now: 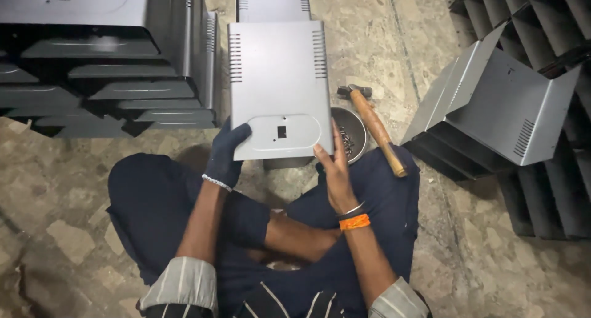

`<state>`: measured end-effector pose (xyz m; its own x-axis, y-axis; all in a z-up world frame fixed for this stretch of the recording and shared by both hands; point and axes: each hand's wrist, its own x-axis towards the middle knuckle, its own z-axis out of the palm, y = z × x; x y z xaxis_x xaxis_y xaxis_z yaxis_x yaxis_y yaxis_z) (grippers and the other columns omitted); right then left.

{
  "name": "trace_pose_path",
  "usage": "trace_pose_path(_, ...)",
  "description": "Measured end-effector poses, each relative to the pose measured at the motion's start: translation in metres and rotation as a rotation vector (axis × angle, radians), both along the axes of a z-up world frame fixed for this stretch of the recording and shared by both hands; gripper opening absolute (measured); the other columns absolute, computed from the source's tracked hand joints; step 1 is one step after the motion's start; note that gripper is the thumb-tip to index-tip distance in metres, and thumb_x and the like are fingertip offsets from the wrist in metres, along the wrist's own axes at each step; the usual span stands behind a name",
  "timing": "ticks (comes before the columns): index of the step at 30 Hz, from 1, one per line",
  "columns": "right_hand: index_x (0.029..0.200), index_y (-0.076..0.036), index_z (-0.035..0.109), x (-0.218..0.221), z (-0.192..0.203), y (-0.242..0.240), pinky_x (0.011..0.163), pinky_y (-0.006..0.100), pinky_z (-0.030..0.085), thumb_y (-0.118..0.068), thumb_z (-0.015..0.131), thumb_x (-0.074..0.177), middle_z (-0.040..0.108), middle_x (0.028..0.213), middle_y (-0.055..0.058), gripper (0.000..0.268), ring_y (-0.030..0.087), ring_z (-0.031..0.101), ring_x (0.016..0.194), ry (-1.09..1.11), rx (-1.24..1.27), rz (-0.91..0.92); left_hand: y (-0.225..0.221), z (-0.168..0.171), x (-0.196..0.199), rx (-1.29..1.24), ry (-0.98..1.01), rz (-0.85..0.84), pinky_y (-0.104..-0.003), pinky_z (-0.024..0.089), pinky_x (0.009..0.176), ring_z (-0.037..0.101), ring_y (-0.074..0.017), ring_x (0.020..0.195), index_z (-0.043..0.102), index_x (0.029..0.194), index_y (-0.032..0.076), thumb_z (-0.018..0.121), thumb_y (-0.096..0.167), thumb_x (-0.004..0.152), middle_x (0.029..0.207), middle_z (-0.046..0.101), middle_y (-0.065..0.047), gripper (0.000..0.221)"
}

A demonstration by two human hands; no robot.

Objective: The person stamps plates and inserts them into the main casing to assemble metal housing components.

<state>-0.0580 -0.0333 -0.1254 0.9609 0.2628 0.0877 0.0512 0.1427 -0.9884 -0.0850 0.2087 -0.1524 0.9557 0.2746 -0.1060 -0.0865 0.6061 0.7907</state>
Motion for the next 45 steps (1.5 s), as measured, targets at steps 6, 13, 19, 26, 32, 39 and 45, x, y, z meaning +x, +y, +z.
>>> trace_pose_path(6, 0.162, -0.004, 0.026, 0.003, -0.013, 0.002, 0.124, 0.037, 0.023, -0.025, 0.065, 0.095, 0.033, 0.166, 0.012, 0.08, 0.023, 0.03, 0.153, 0.071, -0.023, 0.024, 0.005, -0.02, -0.001, 0.034, 0.003, -0.023, -0.036, 0.045, 0.108, 0.059, -0.0253, 0.124, 0.049, 0.149, -0.005, 0.064, 0.022, 0.09, 0.138, 0.062, -0.015, 0.067)
trace_pose_path(13, 0.162, -0.003, 0.026, 0.008, -0.019, 0.006, 0.125, 0.036, 0.022, -0.025, 0.065, 0.096, 0.032, 0.167, 0.013, 0.08, 0.023, 0.028, 0.155, 0.058, -0.059, 0.018, 0.007, -0.022, 0.002, 0.041, 0.03, 0.006, -0.035, 0.044, 0.108, 0.059, -0.0231, 0.125, 0.048, 0.148, -0.002, 0.065, 0.021, 0.087, 0.139, 0.062, -0.012, 0.068)
trace_pose_path(19, 0.163, -0.004, 0.024, 0.009, -0.022, 0.008, 0.125, 0.036, 0.023, -0.023, 0.064, 0.097, 0.03, 0.167, 0.012, 0.08, 0.023, 0.028, 0.154, 0.085, -0.028, 0.03, 0.007, -0.022, 0.002, 0.025, 0.013, 0.011, -0.034, 0.045, 0.107, 0.06, -0.0232, 0.122, 0.049, 0.15, -0.003, 0.065, 0.019, 0.089, 0.137, 0.062, -0.013, 0.067)
trace_pose_path(26, 0.163, -0.004, 0.022, 0.011, -0.02, 0.01, 0.125, 0.037, 0.022, -0.026, 0.063, 0.096, 0.029, 0.168, 0.013, 0.081, 0.023, 0.027, 0.155, 0.09, -0.066, 0.022, 0.009, -0.023, 0.004, 0.023, 0.027, 0.005, -0.034, 0.046, 0.106, 0.06, -0.0228, 0.121, 0.048, 0.149, -0.001, 0.065, 0.018, 0.088, 0.136, 0.063, -0.013, 0.066)
trace_pose_path(32, 0.163, -0.004, 0.024, 0.012, -0.027, 0.006, 0.125, 0.037, 0.022, -0.028, 0.063, 0.096, 0.03, 0.167, 0.014, 0.081, 0.024, 0.027, 0.155, 0.074, -0.091, 0.01, 0.008, -0.02, 0.003, 0.028, 0.021, -0.002, -0.034, 0.045, 0.107, 0.06, -0.023, 0.122, 0.049, 0.148, -0.002, 0.066, 0.018, 0.088, 0.136, 0.063, -0.013, 0.065)
trace_pose_path(39, 0.162, -0.003, 0.025, 0.011, -0.027, 0.009, 0.125, 0.037, 0.022, -0.031, 0.06, 0.097, 0.032, 0.167, 0.014, 0.079, 0.024, 0.029, 0.154, 0.127, -0.077, -0.014, 0.008, -0.011, 0.003, -0.027, 0.123, -0.008, -0.038, 0.049, 0.1, 0.062, -0.0242, 0.116, 0.051, 0.148, 0.0, 0.066, 0.02, 0.086, 0.132, 0.063, -0.013, 0.067)
trace_pose_path(45, 0.162, -0.004, 0.026, 0.015, -0.023, 0.008, 0.124, 0.038, 0.025, -0.033, 0.059, 0.098, 0.033, 0.165, 0.014, 0.078, 0.024, 0.031, 0.152, 0.121, -0.099, 0.002, 0.009, -0.026, 0.007, 0.056, 0.063, 0.018, -0.033, 0.048, 0.104, 0.063, -0.0218, 0.12, 0.048, 0.151, -0.002, 0.068, 0.02, 0.088, 0.138, 0.063, -0.014, 0.069)
